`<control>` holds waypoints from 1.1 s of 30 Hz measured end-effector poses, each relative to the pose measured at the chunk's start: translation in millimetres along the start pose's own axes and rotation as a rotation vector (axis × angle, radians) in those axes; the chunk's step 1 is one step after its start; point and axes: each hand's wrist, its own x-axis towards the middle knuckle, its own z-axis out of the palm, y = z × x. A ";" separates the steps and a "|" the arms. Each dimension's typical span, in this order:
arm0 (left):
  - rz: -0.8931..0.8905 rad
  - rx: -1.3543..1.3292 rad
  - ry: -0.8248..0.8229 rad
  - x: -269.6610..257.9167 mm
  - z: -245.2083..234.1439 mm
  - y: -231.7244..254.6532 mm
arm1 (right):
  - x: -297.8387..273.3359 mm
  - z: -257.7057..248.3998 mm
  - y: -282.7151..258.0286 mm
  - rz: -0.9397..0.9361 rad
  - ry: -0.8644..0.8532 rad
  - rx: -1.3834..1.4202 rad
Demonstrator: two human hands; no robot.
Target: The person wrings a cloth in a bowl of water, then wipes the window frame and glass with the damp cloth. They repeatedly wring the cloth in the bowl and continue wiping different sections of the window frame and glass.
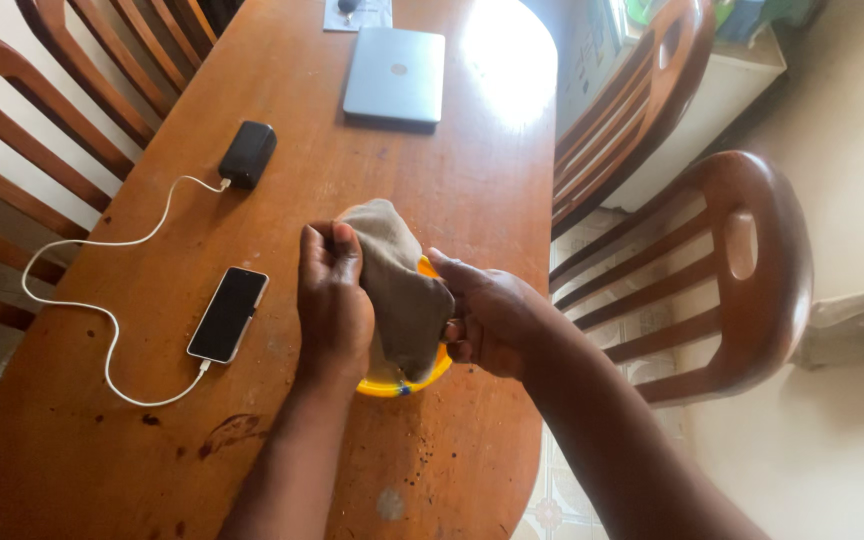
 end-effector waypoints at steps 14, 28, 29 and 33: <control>0.208 0.628 0.224 -4.3 13.6 -8.7 | -0.2 -11.0 11.1 -0.386 -0.004 0.021; 0.150 0.841 0.258 -20.5 14.5 25.4 | -37.9 15.4 -6.1 -0.429 0.281 -0.395; 0.131 0.840 0.235 -20.4 12.7 26.8 | -38.7 14.6 -6.5 -0.451 0.281 -0.420; 0.156 0.868 0.173 -22.9 8.2 22.3 | -39.8 9.0 -1.4 -0.694 0.287 -0.651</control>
